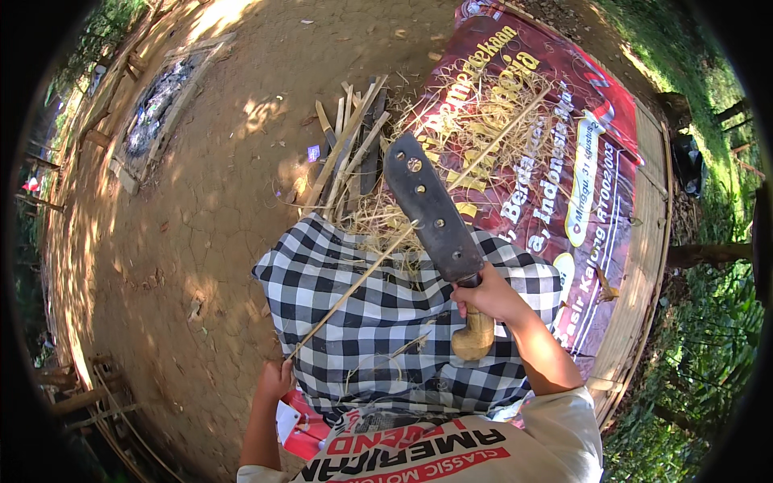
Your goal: The person strips thin layers of material from a long bamboo pole using a large knife.
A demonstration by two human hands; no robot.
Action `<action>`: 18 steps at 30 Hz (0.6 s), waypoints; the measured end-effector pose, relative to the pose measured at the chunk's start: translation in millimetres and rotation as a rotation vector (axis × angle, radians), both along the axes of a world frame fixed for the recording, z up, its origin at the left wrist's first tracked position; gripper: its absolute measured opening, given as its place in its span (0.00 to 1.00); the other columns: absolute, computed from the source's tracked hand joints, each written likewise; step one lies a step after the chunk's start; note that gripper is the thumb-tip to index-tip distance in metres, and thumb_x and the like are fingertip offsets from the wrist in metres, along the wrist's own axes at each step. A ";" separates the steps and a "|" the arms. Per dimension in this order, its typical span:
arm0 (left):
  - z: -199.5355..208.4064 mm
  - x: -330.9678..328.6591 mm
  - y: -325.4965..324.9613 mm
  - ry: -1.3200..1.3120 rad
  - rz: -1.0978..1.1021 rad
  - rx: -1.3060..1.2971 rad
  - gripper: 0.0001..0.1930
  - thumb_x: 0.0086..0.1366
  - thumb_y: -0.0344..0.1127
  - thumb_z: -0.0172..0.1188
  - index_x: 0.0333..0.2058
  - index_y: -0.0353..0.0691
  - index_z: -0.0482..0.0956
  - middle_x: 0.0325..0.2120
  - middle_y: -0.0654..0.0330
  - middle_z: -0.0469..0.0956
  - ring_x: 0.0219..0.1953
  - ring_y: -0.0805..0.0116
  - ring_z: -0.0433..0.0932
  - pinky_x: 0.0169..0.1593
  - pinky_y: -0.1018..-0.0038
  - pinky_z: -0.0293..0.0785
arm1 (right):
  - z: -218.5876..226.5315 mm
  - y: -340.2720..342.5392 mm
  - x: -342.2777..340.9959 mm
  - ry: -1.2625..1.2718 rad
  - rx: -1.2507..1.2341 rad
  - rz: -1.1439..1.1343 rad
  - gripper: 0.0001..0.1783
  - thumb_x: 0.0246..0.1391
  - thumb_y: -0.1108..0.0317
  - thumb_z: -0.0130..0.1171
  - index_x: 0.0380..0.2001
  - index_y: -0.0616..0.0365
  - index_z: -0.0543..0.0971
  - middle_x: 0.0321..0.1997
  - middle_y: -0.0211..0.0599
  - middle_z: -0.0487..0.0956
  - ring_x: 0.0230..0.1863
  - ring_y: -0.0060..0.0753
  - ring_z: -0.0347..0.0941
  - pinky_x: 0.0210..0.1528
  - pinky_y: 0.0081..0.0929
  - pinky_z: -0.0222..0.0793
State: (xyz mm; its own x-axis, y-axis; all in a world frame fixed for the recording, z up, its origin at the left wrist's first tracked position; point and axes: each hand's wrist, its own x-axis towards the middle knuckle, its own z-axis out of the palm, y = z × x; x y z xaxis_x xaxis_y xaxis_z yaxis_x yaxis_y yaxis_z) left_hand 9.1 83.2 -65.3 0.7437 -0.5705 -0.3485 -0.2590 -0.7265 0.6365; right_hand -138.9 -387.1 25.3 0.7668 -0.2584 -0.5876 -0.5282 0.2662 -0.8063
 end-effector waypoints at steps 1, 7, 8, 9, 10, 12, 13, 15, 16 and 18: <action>2.4 -1.6 2.3 -0.022 0.008 -0.014 0.19 0.63 0.37 0.53 0.18 0.26 0.71 0.14 0.38 0.68 0.19 0.38 0.72 0.22 0.57 0.64 | 1.1 0.2 -0.3 -0.033 0.046 -0.002 0.12 0.40 0.83 0.61 0.29 0.64 0.70 0.18 0.35 0.72 0.18 0.29 0.73 0.21 0.28 0.69; 2.8 0.5 -3.1 0.020 -0.007 0.039 0.19 0.64 0.38 0.52 0.18 0.27 0.72 0.14 0.39 0.69 0.19 0.40 0.73 0.22 0.58 0.64 | 17.0 -22.4 5.1 -0.095 0.119 -0.184 0.09 0.40 0.83 0.60 0.26 0.65 0.71 0.17 0.36 0.72 0.15 0.29 0.71 0.21 0.28 0.68; 3.3 0.1 -4.9 0.032 0.000 0.036 0.19 0.64 0.38 0.53 0.18 0.28 0.71 0.14 0.39 0.69 0.19 0.39 0.73 0.22 0.58 0.64 | 18.4 -19.7 8.2 -0.124 0.149 -0.242 0.09 0.40 0.83 0.60 0.26 0.64 0.71 0.17 0.36 0.72 0.15 0.29 0.70 0.21 0.28 0.68; 4.2 -0.4 -5.8 0.044 0.007 0.033 0.19 0.63 0.37 0.53 0.18 0.28 0.71 0.15 0.39 0.69 0.20 0.39 0.73 0.22 0.58 0.64 | 16.3 -10.5 14.5 -0.127 0.143 -0.252 0.10 0.40 0.82 0.60 0.27 0.63 0.71 0.17 0.35 0.72 0.16 0.29 0.70 0.22 0.27 0.68; 5.1 2.0 -5.7 0.050 0.012 0.031 0.19 0.63 0.37 0.53 0.18 0.28 0.71 0.15 0.39 0.69 0.20 0.39 0.73 0.22 0.58 0.64 | 13.1 -3.3 16.4 -0.091 0.143 -0.151 0.10 0.40 0.82 0.60 0.27 0.63 0.70 0.17 0.35 0.72 0.16 0.28 0.71 0.22 0.27 0.69; 1.5 2.0 -0.2 0.009 -0.025 -0.024 0.19 0.63 0.37 0.53 0.18 0.28 0.71 0.15 0.38 0.69 0.20 0.38 0.73 0.22 0.57 0.64 | 8.4 8.7 13.2 -0.017 0.141 0.050 0.10 0.40 0.82 0.60 0.27 0.63 0.70 0.18 0.35 0.73 0.17 0.28 0.71 0.22 0.27 0.69; 3.5 0.6 1.9 -0.011 -0.035 -0.045 0.19 0.63 0.37 0.53 0.18 0.28 0.71 0.15 0.38 0.69 0.20 0.38 0.72 0.22 0.57 0.64 | 7.7 13.8 11.5 0.015 0.161 0.135 0.10 0.40 0.81 0.61 0.27 0.63 0.70 0.19 0.35 0.73 0.18 0.28 0.72 0.22 0.27 0.69; 1.9 6.2 0.5 -0.006 -0.040 0.010 0.18 0.63 0.37 0.53 0.18 0.28 0.71 0.16 0.38 0.69 0.21 0.37 0.72 0.23 0.57 0.64 | 10.9 7.3 13.4 0.009 0.177 0.087 0.10 0.40 0.81 0.61 0.27 0.64 0.71 0.19 0.35 0.73 0.18 0.28 0.72 0.22 0.28 0.70; 3.8 6.2 -1.4 0.001 -0.038 0.042 0.18 0.63 0.36 0.53 0.18 0.28 0.71 0.16 0.38 0.70 0.21 0.37 0.72 0.23 0.56 0.64 | 12.0 2.4 12.5 0.010 0.189 0.067 0.10 0.40 0.81 0.62 0.27 0.64 0.71 0.20 0.35 0.73 0.18 0.28 0.73 0.22 0.28 0.70; 1.6 1.1 0.6 0.030 0.007 0.061 0.18 0.63 0.36 0.54 0.18 0.28 0.71 0.16 0.38 0.70 0.21 0.37 0.73 0.23 0.56 0.64 | 12.8 -5.8 11.7 -0.042 0.166 -0.021 0.09 0.40 0.82 0.61 0.26 0.65 0.72 0.20 0.37 0.74 0.17 0.30 0.72 0.21 0.28 0.71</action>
State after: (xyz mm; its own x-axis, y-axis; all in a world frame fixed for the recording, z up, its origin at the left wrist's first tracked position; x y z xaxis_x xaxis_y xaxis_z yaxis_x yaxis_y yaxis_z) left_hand 10.2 83.7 -63.7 0.7361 -0.5427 -0.4045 -0.2354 -0.7656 0.5987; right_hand -127.1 -392.9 38.1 0.7866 -0.1769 -0.5915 -0.4881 0.4084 -0.7713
